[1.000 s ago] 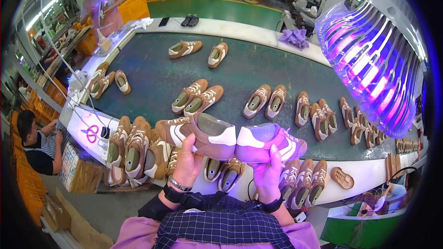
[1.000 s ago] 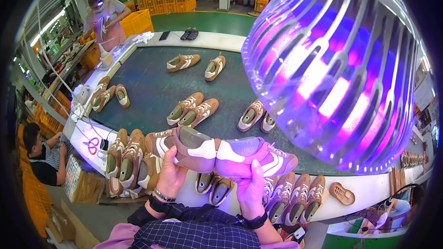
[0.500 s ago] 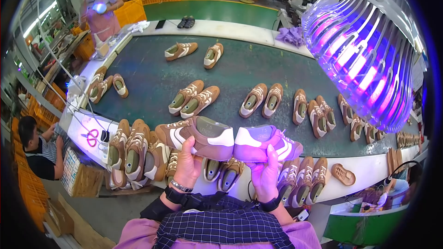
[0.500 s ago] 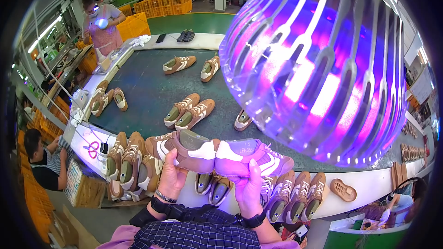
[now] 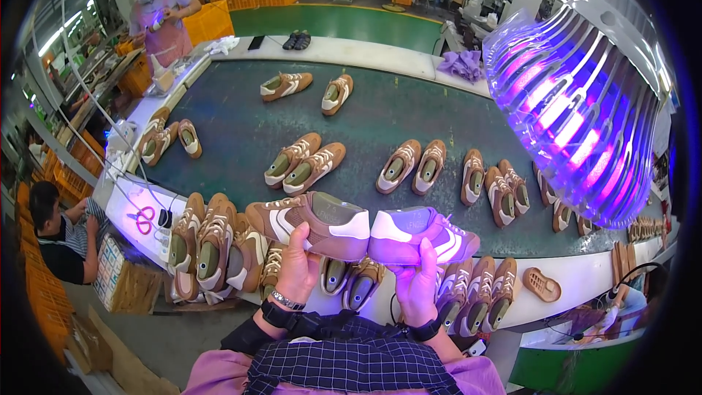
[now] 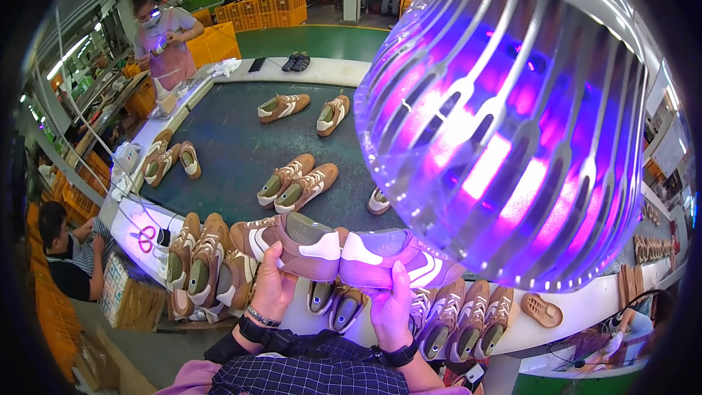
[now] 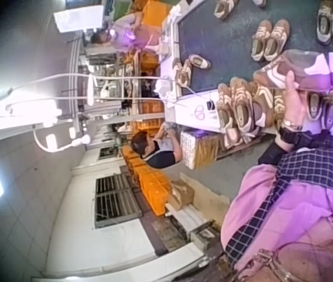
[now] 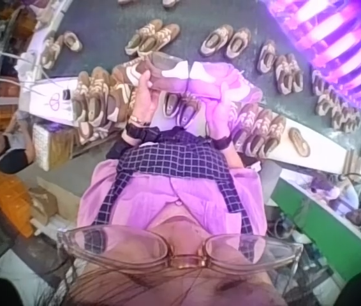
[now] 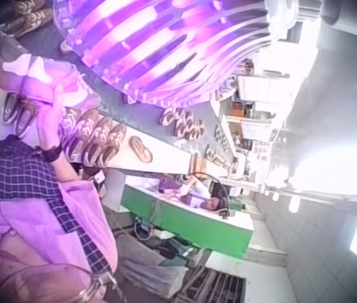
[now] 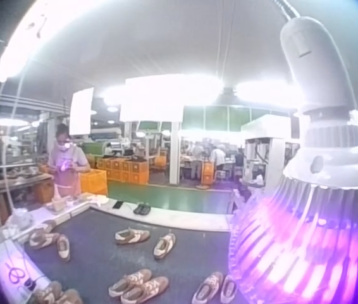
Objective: Inspecting and marking manufactured shoes on a conveyor line.
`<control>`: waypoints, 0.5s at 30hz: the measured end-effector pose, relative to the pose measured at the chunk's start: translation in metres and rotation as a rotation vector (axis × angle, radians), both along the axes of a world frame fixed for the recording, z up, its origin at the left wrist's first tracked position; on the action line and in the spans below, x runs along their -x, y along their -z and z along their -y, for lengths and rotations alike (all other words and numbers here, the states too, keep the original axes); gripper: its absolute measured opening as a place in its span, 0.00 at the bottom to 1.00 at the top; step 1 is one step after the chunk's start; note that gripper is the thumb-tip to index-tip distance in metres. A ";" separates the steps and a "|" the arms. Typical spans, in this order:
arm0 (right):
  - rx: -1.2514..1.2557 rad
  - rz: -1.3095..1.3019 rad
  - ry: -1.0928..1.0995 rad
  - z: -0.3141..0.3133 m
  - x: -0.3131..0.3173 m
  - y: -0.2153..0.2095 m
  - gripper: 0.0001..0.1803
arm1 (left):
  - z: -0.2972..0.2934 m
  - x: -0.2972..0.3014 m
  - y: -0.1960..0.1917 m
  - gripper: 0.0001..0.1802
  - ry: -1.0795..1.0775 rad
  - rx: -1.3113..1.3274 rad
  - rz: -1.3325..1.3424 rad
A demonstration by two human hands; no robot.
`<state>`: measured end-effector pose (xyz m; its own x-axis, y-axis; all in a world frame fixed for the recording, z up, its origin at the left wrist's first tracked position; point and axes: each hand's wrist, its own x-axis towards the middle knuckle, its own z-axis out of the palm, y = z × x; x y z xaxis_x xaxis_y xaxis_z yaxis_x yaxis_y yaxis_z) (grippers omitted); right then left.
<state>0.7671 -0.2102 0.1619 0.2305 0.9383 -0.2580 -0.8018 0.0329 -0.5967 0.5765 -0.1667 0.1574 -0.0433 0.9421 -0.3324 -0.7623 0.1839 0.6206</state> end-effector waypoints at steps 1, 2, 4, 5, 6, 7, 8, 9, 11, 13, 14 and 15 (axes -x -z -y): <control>0.003 -0.002 -0.001 0.000 -0.003 0.002 0.21 | 0.000 0.000 0.000 0.20 0.006 -0.013 -0.016; -0.034 0.005 -0.041 0.000 -0.006 0.006 0.21 | 0.000 0.002 0.000 0.20 0.014 -0.021 -0.026; -0.059 0.013 -0.083 0.003 -0.009 0.007 0.21 | -0.001 0.012 0.007 0.21 0.053 -0.007 0.015; -0.057 0.000 -0.085 0.004 -0.010 0.004 0.22 | -0.001 0.014 0.010 0.21 0.088 -0.006 0.047; -0.054 -0.013 -0.087 0.004 -0.011 0.004 0.23 | -0.001 0.014 0.012 0.21 0.083 0.003 0.042; -0.045 -0.019 -0.092 0.003 -0.013 0.005 0.23 | 0.000 0.014 0.014 0.21 0.092 0.021 0.034; -0.034 -0.010 -0.084 0.005 -0.012 0.006 0.24 | 0.001 0.016 0.017 0.21 0.105 0.043 0.026; -0.024 -0.001 -0.076 0.006 -0.012 0.008 0.25 | 0.001 0.019 0.022 0.21 0.104 0.056 0.021; -0.006 -0.019 -0.067 0.008 -0.015 0.013 0.25 | -0.001 0.026 0.038 0.21 0.154 0.100 0.071; -0.013 -0.055 -0.028 0.013 -0.025 0.022 0.25 | 0.000 0.039 0.053 0.21 0.175 0.153 0.121; -0.028 -0.038 -0.019 0.014 -0.030 0.021 0.27 | 0.000 0.051 0.064 0.21 0.252 0.190 0.133; -0.029 -0.061 -0.046 0.018 -0.037 0.024 0.30 | 0.000 0.063 0.074 0.21 0.330 0.225 0.146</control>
<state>0.8045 -0.2280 0.1377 0.1719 0.9547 -0.2428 -0.8378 0.0120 -0.5459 0.5136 -0.1668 0.0832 0.3110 0.8010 -0.5115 -0.7167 0.5511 0.4273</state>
